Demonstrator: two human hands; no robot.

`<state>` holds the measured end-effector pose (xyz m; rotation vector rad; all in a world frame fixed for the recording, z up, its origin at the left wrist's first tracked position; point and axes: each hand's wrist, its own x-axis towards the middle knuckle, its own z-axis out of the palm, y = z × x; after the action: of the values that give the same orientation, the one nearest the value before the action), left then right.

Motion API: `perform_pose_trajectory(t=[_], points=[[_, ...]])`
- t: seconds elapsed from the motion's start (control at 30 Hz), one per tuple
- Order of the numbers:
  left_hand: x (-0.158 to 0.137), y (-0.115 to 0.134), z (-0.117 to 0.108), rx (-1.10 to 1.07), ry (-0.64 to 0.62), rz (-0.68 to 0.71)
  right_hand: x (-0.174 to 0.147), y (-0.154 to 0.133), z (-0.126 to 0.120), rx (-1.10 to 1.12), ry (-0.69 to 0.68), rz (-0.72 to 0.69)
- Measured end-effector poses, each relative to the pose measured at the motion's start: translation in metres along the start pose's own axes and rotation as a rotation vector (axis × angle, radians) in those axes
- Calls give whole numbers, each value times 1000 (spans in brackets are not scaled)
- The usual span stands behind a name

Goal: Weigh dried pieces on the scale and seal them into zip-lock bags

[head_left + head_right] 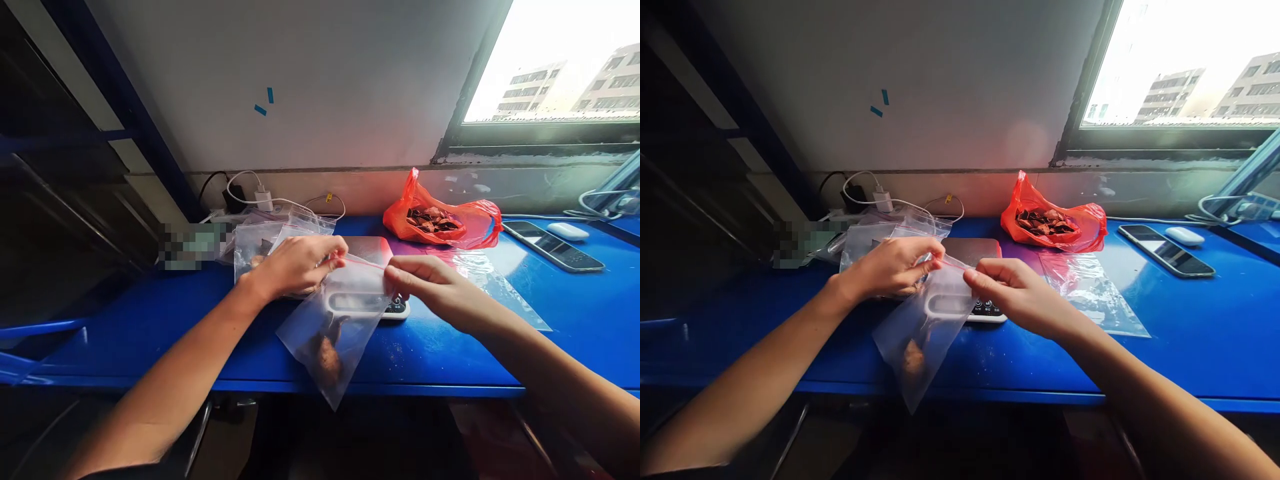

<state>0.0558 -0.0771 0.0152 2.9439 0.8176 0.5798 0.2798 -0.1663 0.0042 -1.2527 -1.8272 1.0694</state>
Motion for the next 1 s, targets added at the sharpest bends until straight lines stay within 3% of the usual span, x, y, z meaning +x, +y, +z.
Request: perform_pose_trajectory(t=[0.1, 0.27, 0.33, 0.43, 0.5, 0.57, 0.87, 0.93, 1.0], points=[[-2, -7, -9, 10, 120, -42, 3, 3, -6, 167, 145, -46], [-7, -16, -23, -192, 600, -251, 8, 10, -12, 354, 406, -96], [-7, -20, -27, -336, 794, -287, 9, 11, -8, 332, 412, -50], [-5, -23, -27, -510, 969, -242, 9, 11, 5, 361, 264, 43], [-3, -19, -24, -589, 962, -165, 9, 11, 14, 469, 149, 52], [-2, -12, -21, -628, 897, -102, 9, 11, 18, 598, 136, 17], [-5, -4, -10, -579, 686, -96, 8, 9, 4, 645, 318, -73], [-6, -3, -10, -516, 669, -111, 5, 14, -10, 544, 411, -141], [-6, -2, -12, -424, 630, -148, -3, 27, -35, 336, 594, -217]])
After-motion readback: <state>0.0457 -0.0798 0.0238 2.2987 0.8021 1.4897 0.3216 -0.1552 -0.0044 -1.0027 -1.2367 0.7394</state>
